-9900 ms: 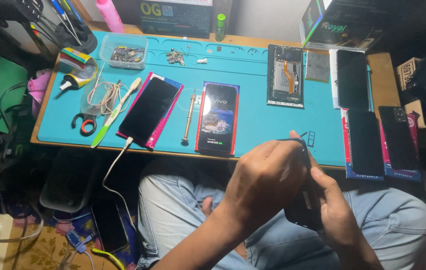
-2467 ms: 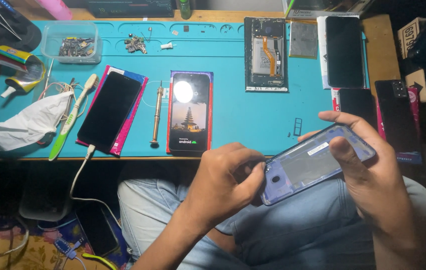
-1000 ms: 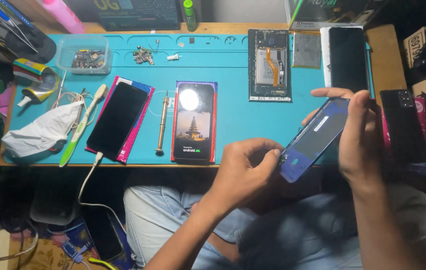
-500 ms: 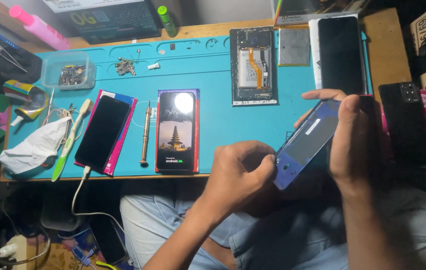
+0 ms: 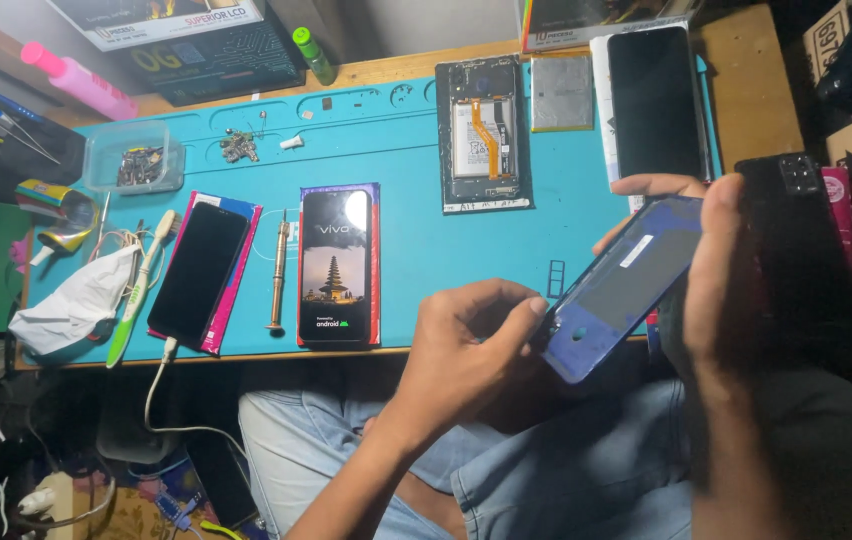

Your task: A technician disassembles a mobile phone, removes the SIM tray, and cleans the internal components and back cover using specialized tools.

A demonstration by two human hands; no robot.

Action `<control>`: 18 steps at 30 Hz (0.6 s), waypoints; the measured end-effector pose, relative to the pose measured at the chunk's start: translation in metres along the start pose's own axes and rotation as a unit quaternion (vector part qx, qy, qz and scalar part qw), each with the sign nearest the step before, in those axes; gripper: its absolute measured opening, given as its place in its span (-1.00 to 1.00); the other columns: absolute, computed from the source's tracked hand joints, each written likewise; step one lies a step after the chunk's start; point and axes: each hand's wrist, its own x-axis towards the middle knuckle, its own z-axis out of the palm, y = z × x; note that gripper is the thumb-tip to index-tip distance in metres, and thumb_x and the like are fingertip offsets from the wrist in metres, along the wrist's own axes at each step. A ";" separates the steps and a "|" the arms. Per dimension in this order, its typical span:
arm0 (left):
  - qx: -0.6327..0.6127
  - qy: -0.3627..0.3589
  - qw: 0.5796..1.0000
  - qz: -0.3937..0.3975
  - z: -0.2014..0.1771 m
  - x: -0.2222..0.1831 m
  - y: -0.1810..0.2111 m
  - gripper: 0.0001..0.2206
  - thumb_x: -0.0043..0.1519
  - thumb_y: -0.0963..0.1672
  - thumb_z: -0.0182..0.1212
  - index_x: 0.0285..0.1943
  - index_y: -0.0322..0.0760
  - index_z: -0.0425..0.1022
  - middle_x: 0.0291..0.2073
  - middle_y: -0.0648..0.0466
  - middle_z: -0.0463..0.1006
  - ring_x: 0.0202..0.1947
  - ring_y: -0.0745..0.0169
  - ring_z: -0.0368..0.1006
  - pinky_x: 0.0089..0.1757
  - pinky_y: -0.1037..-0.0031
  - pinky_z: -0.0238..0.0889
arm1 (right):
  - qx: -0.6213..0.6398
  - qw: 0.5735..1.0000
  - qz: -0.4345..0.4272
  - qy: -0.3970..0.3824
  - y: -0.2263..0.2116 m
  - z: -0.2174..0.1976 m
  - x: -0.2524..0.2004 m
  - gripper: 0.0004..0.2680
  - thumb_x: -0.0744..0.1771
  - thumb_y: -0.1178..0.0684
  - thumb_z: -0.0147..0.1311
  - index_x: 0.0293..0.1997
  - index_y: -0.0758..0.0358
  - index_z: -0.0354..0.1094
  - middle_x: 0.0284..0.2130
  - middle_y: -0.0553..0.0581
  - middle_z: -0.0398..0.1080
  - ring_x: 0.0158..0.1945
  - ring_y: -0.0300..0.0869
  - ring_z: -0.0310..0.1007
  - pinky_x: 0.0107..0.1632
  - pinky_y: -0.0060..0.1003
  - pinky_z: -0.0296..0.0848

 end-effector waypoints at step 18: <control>0.258 0.092 0.942 0.194 0.001 0.026 -0.054 -0.89 0.27 -0.21 0.15 -0.11 -0.22 0.57 -0.34 -0.09 0.50 -0.28 -0.17 0.42 -0.24 0.11 0.29 | -0.024 0.992 -0.030 0.122 0.011 -0.030 0.014 -0.27 0.31 -0.69 -0.44 0.12 0.17 0.48 -0.44 0.15 0.49 -0.44 -0.21 0.51 -0.32 -0.41 0.45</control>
